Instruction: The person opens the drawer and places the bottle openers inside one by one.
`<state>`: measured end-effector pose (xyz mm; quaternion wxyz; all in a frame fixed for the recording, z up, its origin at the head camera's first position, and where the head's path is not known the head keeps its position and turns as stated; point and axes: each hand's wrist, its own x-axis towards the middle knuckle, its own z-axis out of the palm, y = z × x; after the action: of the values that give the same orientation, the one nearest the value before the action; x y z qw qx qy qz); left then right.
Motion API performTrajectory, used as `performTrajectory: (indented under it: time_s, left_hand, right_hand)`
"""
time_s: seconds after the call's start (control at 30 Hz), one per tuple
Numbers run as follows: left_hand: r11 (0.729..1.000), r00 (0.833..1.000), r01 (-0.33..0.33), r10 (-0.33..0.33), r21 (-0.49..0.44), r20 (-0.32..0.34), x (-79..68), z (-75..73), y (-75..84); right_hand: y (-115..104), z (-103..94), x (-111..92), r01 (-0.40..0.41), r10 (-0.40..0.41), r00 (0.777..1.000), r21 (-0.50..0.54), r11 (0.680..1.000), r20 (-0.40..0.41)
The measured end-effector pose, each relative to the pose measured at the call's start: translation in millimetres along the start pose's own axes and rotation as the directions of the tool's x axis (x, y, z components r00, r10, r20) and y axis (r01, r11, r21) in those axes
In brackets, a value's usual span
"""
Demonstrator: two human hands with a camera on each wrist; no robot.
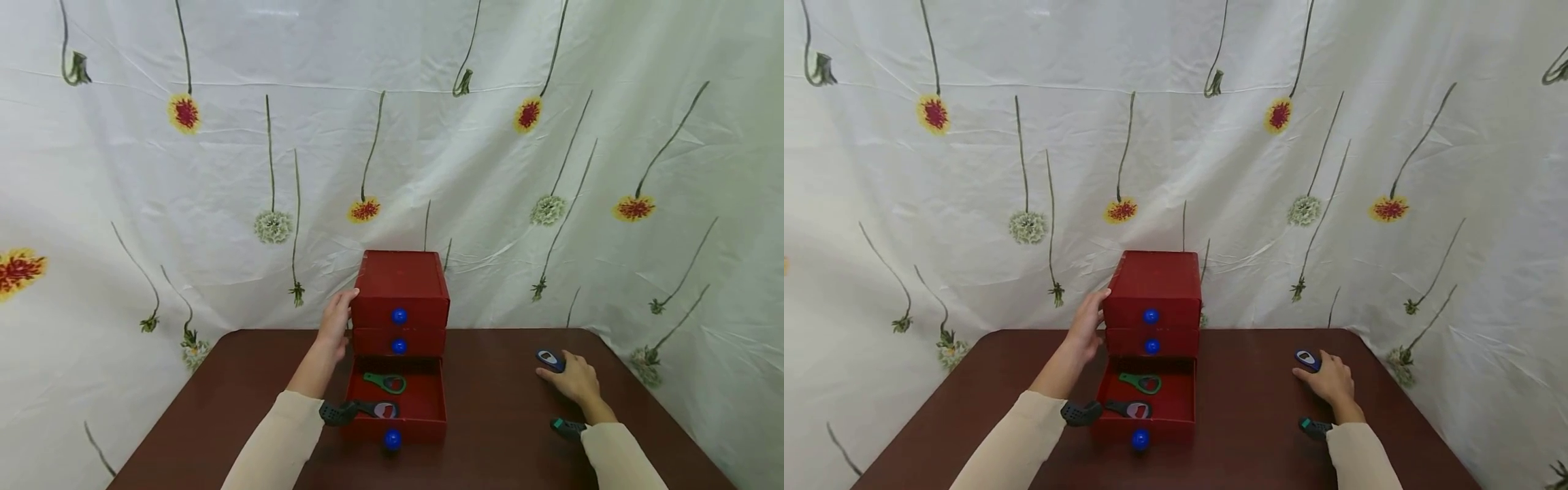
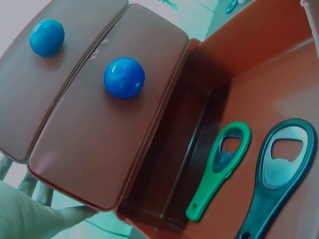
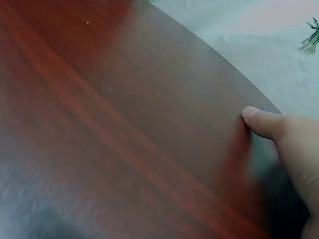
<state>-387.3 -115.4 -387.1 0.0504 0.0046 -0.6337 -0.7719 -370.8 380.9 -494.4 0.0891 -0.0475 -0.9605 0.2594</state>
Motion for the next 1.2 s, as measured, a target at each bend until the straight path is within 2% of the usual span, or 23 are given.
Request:
performTrajectory:
  time_s: [0.13, 0.27, 0.63, 0.83, 1.03, 1.1, 1.2]
  left_hand:
    - [1.0, 1.0, -0.014, 0.014, 0.004, 0.003, -2.2, -3.6, -0.2]
    - [1.0, 1.0, -0.022, 0.022, 0.014, 0.018, -2.8, -1.7, 1.2]
    - [1.0, 1.0, 0.008, -0.008, 0.004, 0.011, 0.5, -0.8, 0.8]
    - [1.0, 1.0, 0.02, -0.02, 0.003, 0.006, -0.7, -3.0, 2.6]
    - [1.0, 1.0, 0.025, -0.025, 0.011, 0.008, -1.8, -2.0, 2.3]
    - [1.0, 0.999, 0.03, -0.03, 0.007, 0.01, -0.9, -1.8, 1.8]
    - [1.0, 1.0, 0.028, -0.028, 0.002, 0.002, 0.6, -2.2, 1.6]
  right_hand:
    - [-9.6, 1.6, 3.3, -0.059, 0.059, 0.997, -0.004, 0.998, 0.047]
    - [-10.3, 2.6, 2.5, -0.077, 0.077, 0.995, 0.0, 0.997, 0.062]
    - [-5.6, 8.6, 2.4, 0.043, -0.044, 0.998, -0.028, 0.999, -0.039]
    - [-3.3, 16.3, 2.3, 0.076, -0.079, 0.994, -0.038, 0.996, -0.081]
    - [-5.2, 18.0, -2.4, 0.1, -0.1, 0.99, -0.001, 0.995, -0.098]
    - [-6.8, 18.8, -2.8, 0.133, -0.129, 0.984, 0.025, 0.991, -0.122]
    - [-11.5, 19.7, -1.2, 0.217, -0.203, 0.962, 0.063, 0.974, -0.18]
